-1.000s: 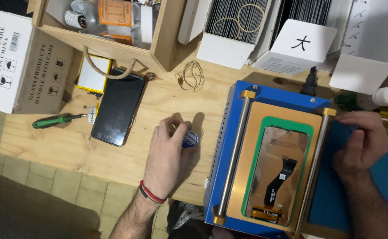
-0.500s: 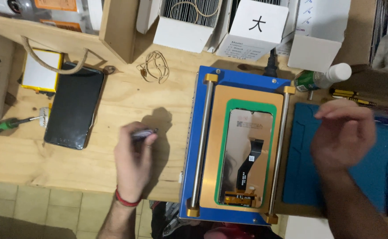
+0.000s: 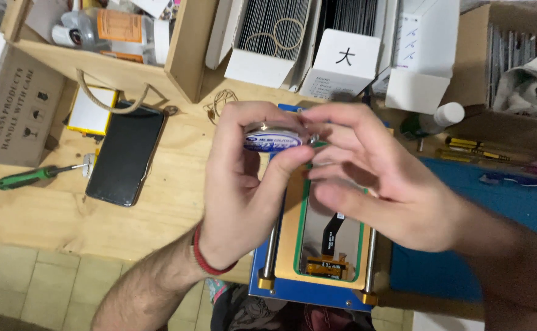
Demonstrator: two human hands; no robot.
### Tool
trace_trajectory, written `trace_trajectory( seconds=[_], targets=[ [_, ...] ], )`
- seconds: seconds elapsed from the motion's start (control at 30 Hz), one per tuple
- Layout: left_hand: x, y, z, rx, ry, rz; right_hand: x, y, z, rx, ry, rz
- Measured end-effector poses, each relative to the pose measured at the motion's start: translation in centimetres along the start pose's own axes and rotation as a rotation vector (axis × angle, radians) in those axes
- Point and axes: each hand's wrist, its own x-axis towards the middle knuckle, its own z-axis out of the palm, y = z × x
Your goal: Separating the glass layer from a mobile phone LCD using a thin wire on a heating separator machine.
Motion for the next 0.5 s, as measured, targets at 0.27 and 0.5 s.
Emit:
trace_trajectory(
  seconds=[0.27, 0.5],
  targets=[
    [0.9, -0.9, 0.7, 0.381, -0.058, 0.263, 1.4, 0.7, 0.7, 0.081, 0.260, -0.035],
    [1.5, -0.3, 0.1, 0.473, -0.064, 0.410, 0.8, 1.3, 1.2, -0.212, 0.512, -0.169]
  ],
)
